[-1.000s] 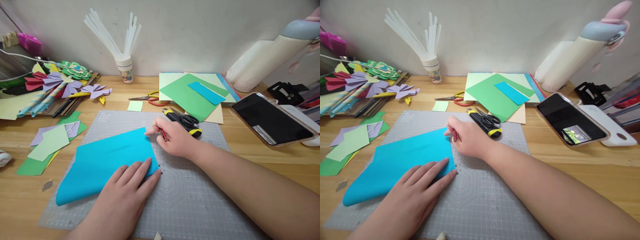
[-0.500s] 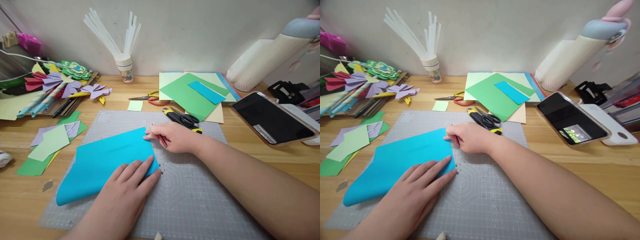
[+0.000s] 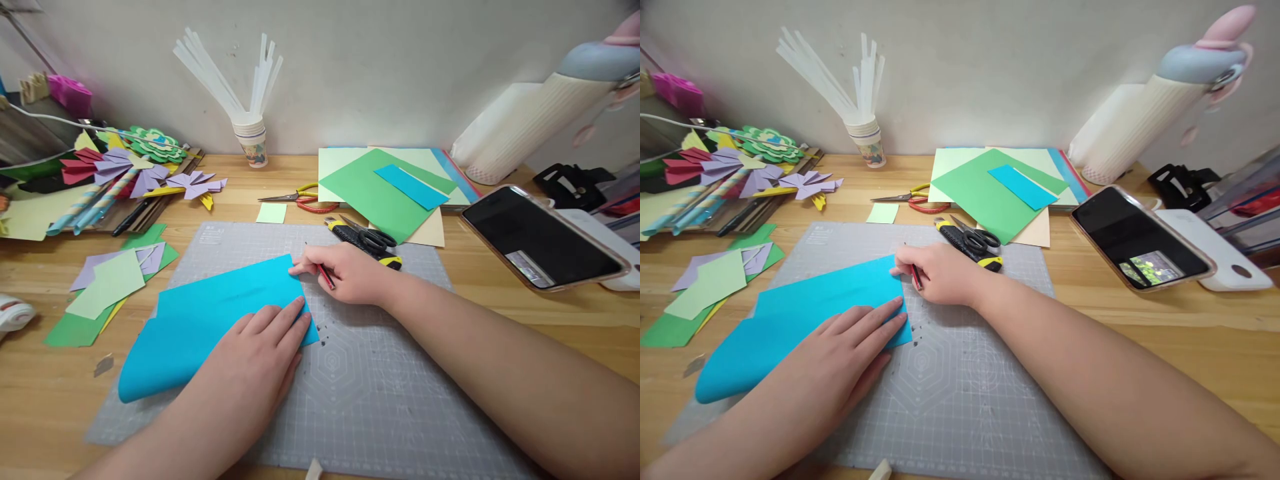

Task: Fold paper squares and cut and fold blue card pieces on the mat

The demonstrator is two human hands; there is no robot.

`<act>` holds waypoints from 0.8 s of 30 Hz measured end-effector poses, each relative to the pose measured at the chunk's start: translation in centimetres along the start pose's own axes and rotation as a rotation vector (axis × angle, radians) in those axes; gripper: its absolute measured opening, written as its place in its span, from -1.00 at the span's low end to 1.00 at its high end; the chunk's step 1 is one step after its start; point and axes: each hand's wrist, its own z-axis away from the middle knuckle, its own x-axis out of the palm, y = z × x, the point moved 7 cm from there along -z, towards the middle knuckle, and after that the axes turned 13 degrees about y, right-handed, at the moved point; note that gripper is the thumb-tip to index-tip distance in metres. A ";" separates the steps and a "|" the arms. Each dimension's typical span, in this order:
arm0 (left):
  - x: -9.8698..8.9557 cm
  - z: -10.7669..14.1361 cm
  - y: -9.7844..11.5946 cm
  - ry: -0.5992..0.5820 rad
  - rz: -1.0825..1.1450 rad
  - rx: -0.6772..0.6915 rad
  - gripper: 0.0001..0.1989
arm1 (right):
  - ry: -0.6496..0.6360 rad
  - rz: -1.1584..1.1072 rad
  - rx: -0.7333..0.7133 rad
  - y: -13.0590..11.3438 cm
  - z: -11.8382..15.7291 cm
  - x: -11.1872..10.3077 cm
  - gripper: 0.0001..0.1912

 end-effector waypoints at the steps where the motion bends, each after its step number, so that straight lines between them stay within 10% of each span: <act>1: 0.0 0.1 0.0 0.002 -0.001 0.007 -0.57 | 0.040 -0.004 -0.005 -0.3 0.1 -0.2 -0.72; 24: -1.0 2.8 1.7 0.224 -0.061 -0.031 -0.70 | -0.112 0.349 -0.060 -0.9 0.3 1.2 -0.88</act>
